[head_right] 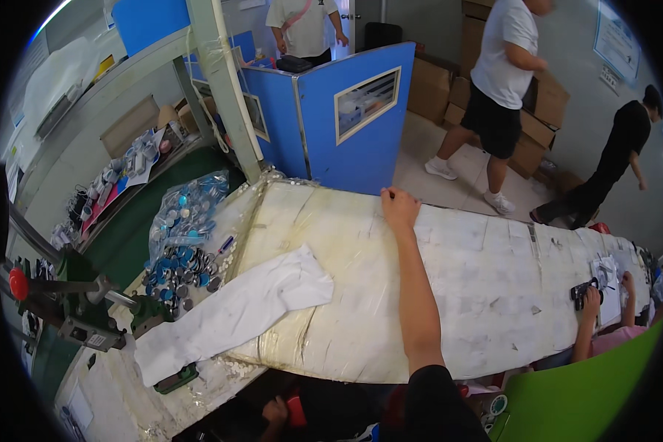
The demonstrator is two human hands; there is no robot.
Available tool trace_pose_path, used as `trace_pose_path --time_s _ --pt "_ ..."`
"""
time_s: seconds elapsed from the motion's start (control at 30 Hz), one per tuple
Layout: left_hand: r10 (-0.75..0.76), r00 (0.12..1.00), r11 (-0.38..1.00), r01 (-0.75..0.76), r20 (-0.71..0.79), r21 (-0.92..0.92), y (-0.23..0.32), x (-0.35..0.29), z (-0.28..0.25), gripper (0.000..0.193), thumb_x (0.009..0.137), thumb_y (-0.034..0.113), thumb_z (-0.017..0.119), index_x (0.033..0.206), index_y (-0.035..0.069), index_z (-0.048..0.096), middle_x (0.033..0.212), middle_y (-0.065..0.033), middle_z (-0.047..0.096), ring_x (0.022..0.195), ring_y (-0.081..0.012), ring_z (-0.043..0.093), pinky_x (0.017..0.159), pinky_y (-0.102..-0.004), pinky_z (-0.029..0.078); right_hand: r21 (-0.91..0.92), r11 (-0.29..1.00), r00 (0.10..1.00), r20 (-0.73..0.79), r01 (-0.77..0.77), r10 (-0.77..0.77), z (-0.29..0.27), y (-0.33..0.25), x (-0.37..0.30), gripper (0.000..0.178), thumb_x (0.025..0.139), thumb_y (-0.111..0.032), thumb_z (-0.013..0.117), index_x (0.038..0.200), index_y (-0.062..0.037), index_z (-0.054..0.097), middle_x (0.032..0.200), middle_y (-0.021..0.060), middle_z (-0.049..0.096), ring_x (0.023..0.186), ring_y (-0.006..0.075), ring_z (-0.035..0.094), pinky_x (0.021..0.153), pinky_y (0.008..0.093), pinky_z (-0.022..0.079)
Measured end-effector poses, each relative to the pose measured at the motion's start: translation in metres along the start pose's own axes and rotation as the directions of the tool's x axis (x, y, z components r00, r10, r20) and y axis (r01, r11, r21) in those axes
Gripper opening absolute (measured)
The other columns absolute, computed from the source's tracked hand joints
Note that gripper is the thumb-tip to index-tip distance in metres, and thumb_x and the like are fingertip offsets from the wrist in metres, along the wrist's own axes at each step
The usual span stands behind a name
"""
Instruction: Assembling electronic devices by attaching a lens component and using a manual press machine at a factory workstation.
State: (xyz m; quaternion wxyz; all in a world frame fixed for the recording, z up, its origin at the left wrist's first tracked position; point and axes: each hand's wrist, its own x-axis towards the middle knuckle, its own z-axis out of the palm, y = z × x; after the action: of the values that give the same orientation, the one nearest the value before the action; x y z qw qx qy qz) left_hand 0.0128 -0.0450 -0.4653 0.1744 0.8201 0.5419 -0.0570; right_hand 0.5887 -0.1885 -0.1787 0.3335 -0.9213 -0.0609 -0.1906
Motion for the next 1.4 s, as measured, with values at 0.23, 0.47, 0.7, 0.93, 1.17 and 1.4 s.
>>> trace_pose_path --time_s 0.23,0.47,0.7,0.93,1.17,1.4 --pt "0.008 0.999 1.000 -0.009 0.036 0.027 0.008 -0.003 -0.012 0.051 0.081 0.047 0.048 0.064 0.001 0.065 0.070 -0.0216 0.062 0.069 -0.0398 0.061 0.066 -0.0468 0.048 -0.008 1.000 1.000 0.004 -0.004 0.004 0.003 0.006 0.000 0.028 0.081 -0.033 0.052 0.082 -0.0107 0.067 0.078 0.0075 0.066 0.079 0.0274 0.059 0.084 0.0397 0.035" --pt "0.017 0.998 0.999 -0.019 0.066 0.034 -0.003 0.000 -0.006 0.054 0.082 0.048 0.046 0.064 0.002 0.065 0.071 -0.0206 0.063 0.071 -0.0387 0.061 0.068 -0.0460 0.049 0.016 0.999 1.000 -0.001 0.029 -0.029 0.003 -0.003 -0.002 0.027 0.082 -0.033 0.051 0.081 -0.0111 0.067 0.076 0.0066 0.065 0.078 0.0251 0.059 0.083 0.0376 0.033" --pt "-0.030 0.988 0.995 0.015 0.152 0.097 0.016 0.002 -0.013 0.057 0.083 0.050 0.042 0.071 0.000 0.066 0.076 -0.0220 0.063 0.074 -0.0392 0.061 0.071 -0.0467 0.048 -0.095 0.993 0.998 0.011 0.067 -0.066 0.002 0.010 -0.004 0.024 0.082 -0.033 0.052 0.080 -0.0135 0.066 0.076 0.0070 0.064 0.079 0.0252 0.058 0.081 0.0379 0.032" --pt "0.360 0.911 0.924 -0.318 -0.201 0.212 -0.028 0.014 0.038 0.042 0.082 0.045 0.049 0.067 0.008 0.062 0.061 -0.0136 0.056 0.054 -0.0326 0.055 0.050 -0.0435 0.043 -0.102 0.990 0.995 -0.012 0.096 -0.098 0.010 -0.003 -0.003 0.024 0.082 -0.033 0.051 0.081 -0.0147 0.067 0.077 0.0083 0.064 0.081 0.0258 0.057 0.081 0.0404 0.032" --pt "0.595 0.755 0.802 -0.537 -0.275 0.262 -0.068 0.024 0.099 0.029 0.083 0.035 0.053 0.066 0.013 0.061 0.051 -0.0012 0.051 0.040 -0.0212 0.050 0.035 -0.0382 0.036 -0.120 0.991 0.997 0.053 0.062 -0.056 0.003 0.001 -0.004 0.026 0.083 -0.034 0.049 0.086 -0.0148 0.066 0.077 0.0083 0.064 0.085 0.0259 0.057 0.084 0.0394 0.033" --pt "0.559 0.786 0.829 -0.522 -0.263 0.202 -0.057 0.003 0.114 0.028 0.084 0.036 0.053 0.074 0.010 0.060 0.056 -0.0044 0.053 0.044 -0.0252 0.051 0.039 -0.0405 0.037 -0.104 0.989 0.994 0.012 0.105 -0.105 0.007 0.000 -0.005 0.026 0.084 -0.034 0.049 0.083 -0.0141 0.067 0.075 0.0080 0.064 0.082 0.0258 0.058 0.081 0.0406 0.034"
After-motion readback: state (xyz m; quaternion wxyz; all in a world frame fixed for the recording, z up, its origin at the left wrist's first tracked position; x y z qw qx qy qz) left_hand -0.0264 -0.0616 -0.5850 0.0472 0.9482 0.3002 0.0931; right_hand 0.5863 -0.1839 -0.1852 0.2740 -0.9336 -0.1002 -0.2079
